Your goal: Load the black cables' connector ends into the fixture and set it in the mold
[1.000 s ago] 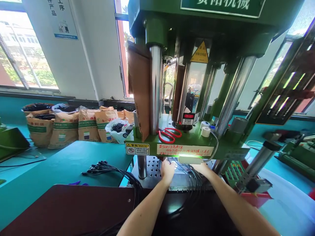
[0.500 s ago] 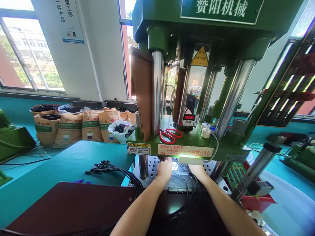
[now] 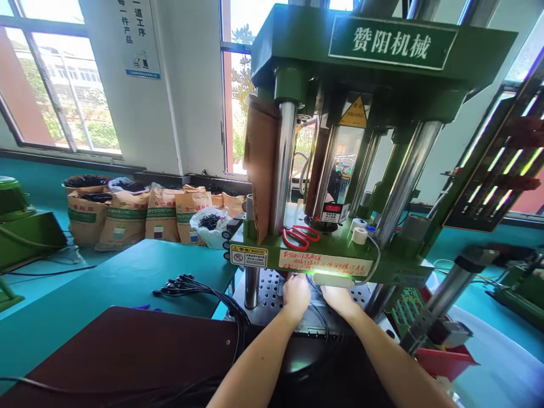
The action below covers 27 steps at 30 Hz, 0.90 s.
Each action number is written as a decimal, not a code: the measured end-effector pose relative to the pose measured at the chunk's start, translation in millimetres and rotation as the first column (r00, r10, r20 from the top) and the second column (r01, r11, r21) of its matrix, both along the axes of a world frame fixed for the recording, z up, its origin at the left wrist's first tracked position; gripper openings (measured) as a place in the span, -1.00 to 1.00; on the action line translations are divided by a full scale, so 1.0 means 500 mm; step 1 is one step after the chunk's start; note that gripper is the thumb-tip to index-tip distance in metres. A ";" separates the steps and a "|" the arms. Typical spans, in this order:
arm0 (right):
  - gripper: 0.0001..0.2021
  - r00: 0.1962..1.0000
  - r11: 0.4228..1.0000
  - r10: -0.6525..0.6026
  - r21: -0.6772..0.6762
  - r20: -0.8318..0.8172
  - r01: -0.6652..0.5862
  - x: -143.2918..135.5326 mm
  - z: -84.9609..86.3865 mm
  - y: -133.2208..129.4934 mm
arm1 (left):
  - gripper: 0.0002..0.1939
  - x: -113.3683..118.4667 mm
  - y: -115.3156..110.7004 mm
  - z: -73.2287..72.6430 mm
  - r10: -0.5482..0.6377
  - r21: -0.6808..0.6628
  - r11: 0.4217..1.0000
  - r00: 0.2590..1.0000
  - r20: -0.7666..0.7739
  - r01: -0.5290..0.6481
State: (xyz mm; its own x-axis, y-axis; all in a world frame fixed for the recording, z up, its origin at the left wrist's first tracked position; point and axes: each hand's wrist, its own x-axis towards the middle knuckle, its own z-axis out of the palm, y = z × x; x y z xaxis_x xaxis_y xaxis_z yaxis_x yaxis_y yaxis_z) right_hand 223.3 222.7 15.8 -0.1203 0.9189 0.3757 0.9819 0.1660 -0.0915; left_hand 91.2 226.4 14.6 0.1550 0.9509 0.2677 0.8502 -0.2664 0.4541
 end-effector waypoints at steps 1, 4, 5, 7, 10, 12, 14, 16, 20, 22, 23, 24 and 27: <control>-0.80 1.000 1.000 -0.006 -0.001 0.001 0.006 -0.003 -0.001 0.001 | -0.72 -0.002 0.004 -0.002 -0.001 0.000 1.000 1.000 -0.006 0.001; -0.79 1.000 1.000 -0.023 -0.002 -0.005 0.023 -0.010 -0.004 0.004 | -0.70 -0.008 0.015 -0.004 -0.001 -0.004 1.000 1.000 -0.022 0.001; -0.79 1.000 1.000 -0.027 -0.002 -0.007 0.027 -0.011 -0.004 0.005 | -0.70 -0.009 0.017 -0.003 -0.002 -0.004 1.000 1.000 -0.025 0.002; -0.78 0.999 0.999 -0.034 -0.001 -0.014 0.034 -0.011 -0.004 0.007 | -0.69 -0.010 0.019 -0.001 -0.007 0.001 1.000 1.000 -0.027 0.007; -0.78 0.999 0.999 -0.033 0.004 -0.021 0.034 -0.006 0.001 0.009 | -0.68 -0.006 0.013 0.006 -0.011 0.024 1.000 1.000 -0.023 0.012; -0.79 1.000 1.000 -0.021 0.012 -0.021 0.021 -0.004 0.005 0.009 | -0.69 0.000 0.003 0.011 -0.005 0.051 0.999 1.000 -0.014 0.005; -0.79 1.000 1.000 0.000 0.019 -0.015 0.000 -0.005 0.007 0.008 | -0.69 0.008 -0.010 0.014 -0.008 0.085 0.996 1.000 -0.002 0.008; -0.81 1.000 0.999 0.029 0.022 -0.004 -0.029 -0.008 0.006 0.007 | -0.69 0.017 -0.021 0.013 -0.028 0.109 0.994 1.000 0.004 0.027; -0.82 0.997 0.996 0.081 0.022 0.014 -0.081 -0.016 -0.004 0.009 | -0.73 0.026 -0.019 0.003 -0.073 0.122 0.990 0.997 0.009 0.071; -0.80 0.996 0.995 0.092 0.025 0.016 -0.093 -0.020 -0.009 0.013 | -0.70 0.027 -0.010 -0.003 -0.085 0.132 0.988 0.996 0.016 0.083; -0.79 0.995 0.995 0.095 0.028 0.016 -0.095 -0.023 -0.012 0.016 | -0.69 0.026 -0.004 -0.005 -0.090 0.136 0.987 0.996 0.020 0.087; -0.78 0.995 0.995 0.096 0.030 0.015 -0.097 -0.025 -0.014 0.020 | -0.68 0.025 0.001 -0.008 -0.095 0.138 0.986 0.995 0.021 0.091; -0.78 0.996 0.995 0.091 0.036 0.010 -0.091 -0.036 -0.019 0.032 | -0.65 0.021 0.013 -0.016 -0.102 0.140 0.985 0.995 0.022 0.098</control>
